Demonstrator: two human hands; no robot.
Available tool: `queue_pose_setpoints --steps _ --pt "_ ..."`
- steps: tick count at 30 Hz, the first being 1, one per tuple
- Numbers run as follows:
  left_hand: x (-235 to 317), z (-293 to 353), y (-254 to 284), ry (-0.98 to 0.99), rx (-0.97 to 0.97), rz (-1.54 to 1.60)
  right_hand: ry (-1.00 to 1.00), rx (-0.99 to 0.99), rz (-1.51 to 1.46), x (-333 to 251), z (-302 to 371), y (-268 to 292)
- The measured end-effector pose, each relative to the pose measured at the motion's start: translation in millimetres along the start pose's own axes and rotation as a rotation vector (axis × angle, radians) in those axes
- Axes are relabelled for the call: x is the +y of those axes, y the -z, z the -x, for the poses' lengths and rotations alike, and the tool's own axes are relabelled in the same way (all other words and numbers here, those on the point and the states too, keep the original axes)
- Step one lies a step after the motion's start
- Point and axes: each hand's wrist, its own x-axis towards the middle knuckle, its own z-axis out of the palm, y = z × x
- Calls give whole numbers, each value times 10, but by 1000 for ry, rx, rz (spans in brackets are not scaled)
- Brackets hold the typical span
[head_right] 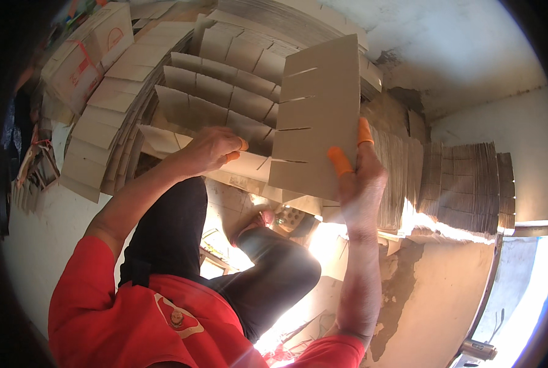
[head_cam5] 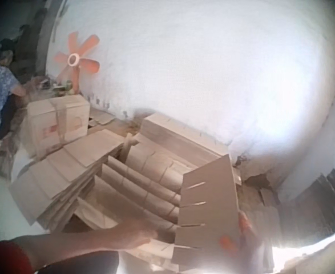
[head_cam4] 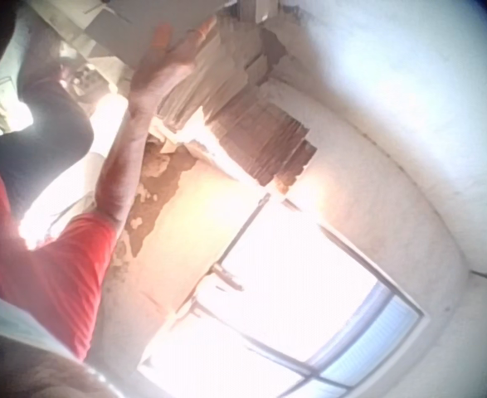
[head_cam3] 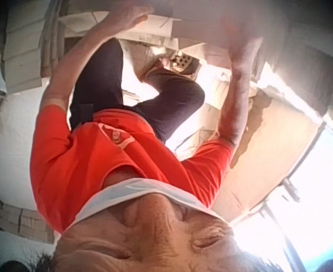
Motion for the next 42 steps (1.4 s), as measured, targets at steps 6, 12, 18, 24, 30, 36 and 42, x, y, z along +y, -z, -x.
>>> queue_pose_setpoints --steps 6,12,18,24,30,36,42 --pt "-3 -34 -11 1 52 48 -80 -16 -55 15 -50 -35" --pt "-37 -65 -51 25 10 17 -46 -50 77 145 -115 -126" --pt "-32 -74 -51 49 -4 40 -46 -38 22 132 -171 -139" --pt "-35 -78 -50 66 -4 39 -30 -68 43 130 -217 -130" --pt "-56 -85 -67 42 19 54 -5 -79 121 127 -247 -144" --pt "-50 -109 -65 68 -26 48 23 -114 277 42 -350 -141" --pt "-38 -106 -95 59 11 91 56 -177 346 -220 -426 -216"
